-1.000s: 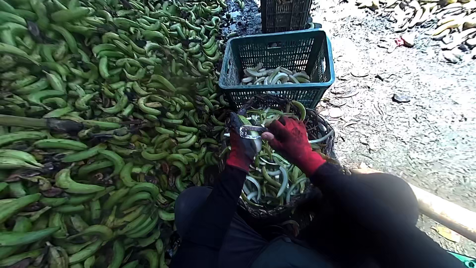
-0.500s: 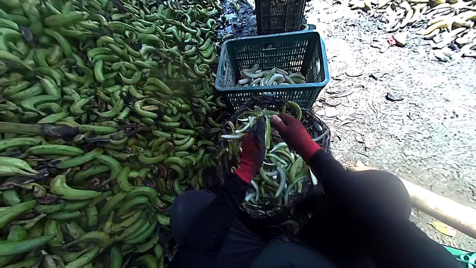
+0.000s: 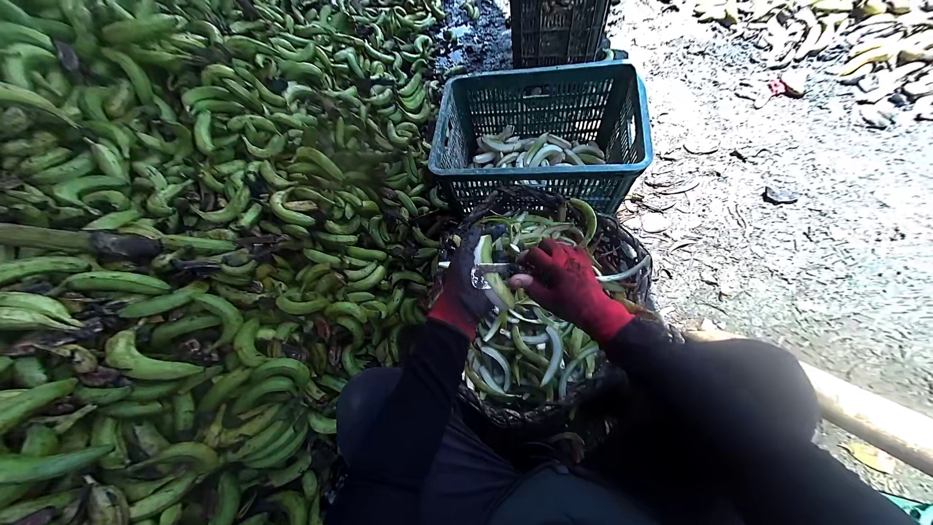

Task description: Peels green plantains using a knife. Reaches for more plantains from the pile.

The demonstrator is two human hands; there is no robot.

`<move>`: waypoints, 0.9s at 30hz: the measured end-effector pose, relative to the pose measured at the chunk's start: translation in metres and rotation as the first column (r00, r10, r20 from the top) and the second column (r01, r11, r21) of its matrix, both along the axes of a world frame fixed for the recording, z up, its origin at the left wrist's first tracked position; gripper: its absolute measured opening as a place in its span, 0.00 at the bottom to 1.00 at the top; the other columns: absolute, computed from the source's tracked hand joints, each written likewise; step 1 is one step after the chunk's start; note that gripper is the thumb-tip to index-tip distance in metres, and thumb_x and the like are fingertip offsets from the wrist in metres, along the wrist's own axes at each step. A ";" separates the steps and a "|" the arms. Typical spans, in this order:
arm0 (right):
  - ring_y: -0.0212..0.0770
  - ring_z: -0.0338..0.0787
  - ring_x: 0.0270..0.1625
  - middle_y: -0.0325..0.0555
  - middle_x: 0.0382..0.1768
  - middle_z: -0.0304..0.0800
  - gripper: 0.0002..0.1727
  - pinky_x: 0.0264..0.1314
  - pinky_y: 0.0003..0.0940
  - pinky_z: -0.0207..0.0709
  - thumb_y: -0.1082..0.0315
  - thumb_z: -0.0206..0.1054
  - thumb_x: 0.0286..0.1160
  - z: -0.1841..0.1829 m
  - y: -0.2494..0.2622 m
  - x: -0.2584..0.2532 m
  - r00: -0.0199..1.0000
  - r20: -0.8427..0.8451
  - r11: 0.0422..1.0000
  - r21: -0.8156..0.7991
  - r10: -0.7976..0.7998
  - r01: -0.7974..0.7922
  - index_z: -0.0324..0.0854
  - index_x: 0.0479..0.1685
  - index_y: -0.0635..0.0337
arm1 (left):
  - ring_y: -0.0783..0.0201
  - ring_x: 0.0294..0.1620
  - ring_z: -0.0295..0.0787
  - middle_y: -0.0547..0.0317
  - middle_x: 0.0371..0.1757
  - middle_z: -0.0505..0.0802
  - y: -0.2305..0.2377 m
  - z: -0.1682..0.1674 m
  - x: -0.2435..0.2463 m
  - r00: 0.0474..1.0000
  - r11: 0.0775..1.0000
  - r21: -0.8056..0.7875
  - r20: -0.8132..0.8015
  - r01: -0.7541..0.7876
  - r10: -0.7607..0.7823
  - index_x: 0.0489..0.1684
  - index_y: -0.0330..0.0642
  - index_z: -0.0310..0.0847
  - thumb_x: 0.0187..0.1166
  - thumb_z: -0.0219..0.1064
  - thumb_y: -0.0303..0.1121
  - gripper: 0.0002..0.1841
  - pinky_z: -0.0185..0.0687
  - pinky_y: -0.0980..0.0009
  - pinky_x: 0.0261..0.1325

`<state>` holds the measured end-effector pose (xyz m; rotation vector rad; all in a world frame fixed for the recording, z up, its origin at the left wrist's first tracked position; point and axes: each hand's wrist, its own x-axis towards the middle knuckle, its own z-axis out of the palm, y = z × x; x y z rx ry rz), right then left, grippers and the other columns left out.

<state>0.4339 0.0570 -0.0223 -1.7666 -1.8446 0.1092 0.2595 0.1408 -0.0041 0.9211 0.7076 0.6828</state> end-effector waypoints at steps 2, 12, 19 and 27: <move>0.55 0.88 0.48 0.51 0.46 0.88 0.31 0.50 0.61 0.78 0.33 0.53 0.82 -0.001 0.003 0.000 0.994 -0.092 0.995 -0.079 -0.066 0.059 0.88 0.54 0.49 | 0.70 0.45 0.87 0.65 0.54 0.90 -0.016 0.000 -0.001 0.986 0.984 0.176 -0.154 -0.028 0.056 0.73 0.62 0.78 0.91 0.47 0.56 0.22 0.85 0.68 0.44; 0.42 0.86 0.41 0.42 0.42 0.86 0.30 0.45 0.51 0.81 0.32 0.56 0.80 -0.001 -0.001 0.023 0.940 -0.336 0.985 -0.139 0.051 -0.103 0.86 0.52 0.49 | 0.71 0.37 0.87 0.64 0.44 0.91 0.017 -0.016 -0.006 0.996 0.996 -0.005 0.006 0.088 -0.088 0.67 0.55 0.81 0.89 0.52 0.56 0.22 0.87 0.73 0.39; 0.48 0.87 0.49 0.44 0.45 0.88 0.31 0.55 0.58 0.77 0.30 0.60 0.76 0.001 -0.004 0.012 0.985 -0.139 0.989 -0.100 0.098 -0.112 0.89 0.51 0.46 | 0.73 0.36 0.87 0.66 0.44 0.91 -0.016 -0.011 -0.007 0.996 0.995 0.031 0.024 0.090 -0.091 0.65 0.59 0.82 0.89 0.55 0.52 0.17 0.85 0.75 0.35; 0.58 0.86 0.42 0.53 0.44 0.83 0.30 0.38 0.63 0.77 0.31 0.59 0.80 -0.003 -0.007 0.011 0.947 -0.170 0.954 -0.173 -0.274 0.245 0.83 0.56 0.47 | 0.71 0.32 0.85 0.65 0.37 0.88 -0.024 -0.016 0.004 0.997 0.997 0.001 0.001 0.072 -0.072 0.56 0.57 0.81 0.90 0.49 0.56 0.20 0.85 0.73 0.33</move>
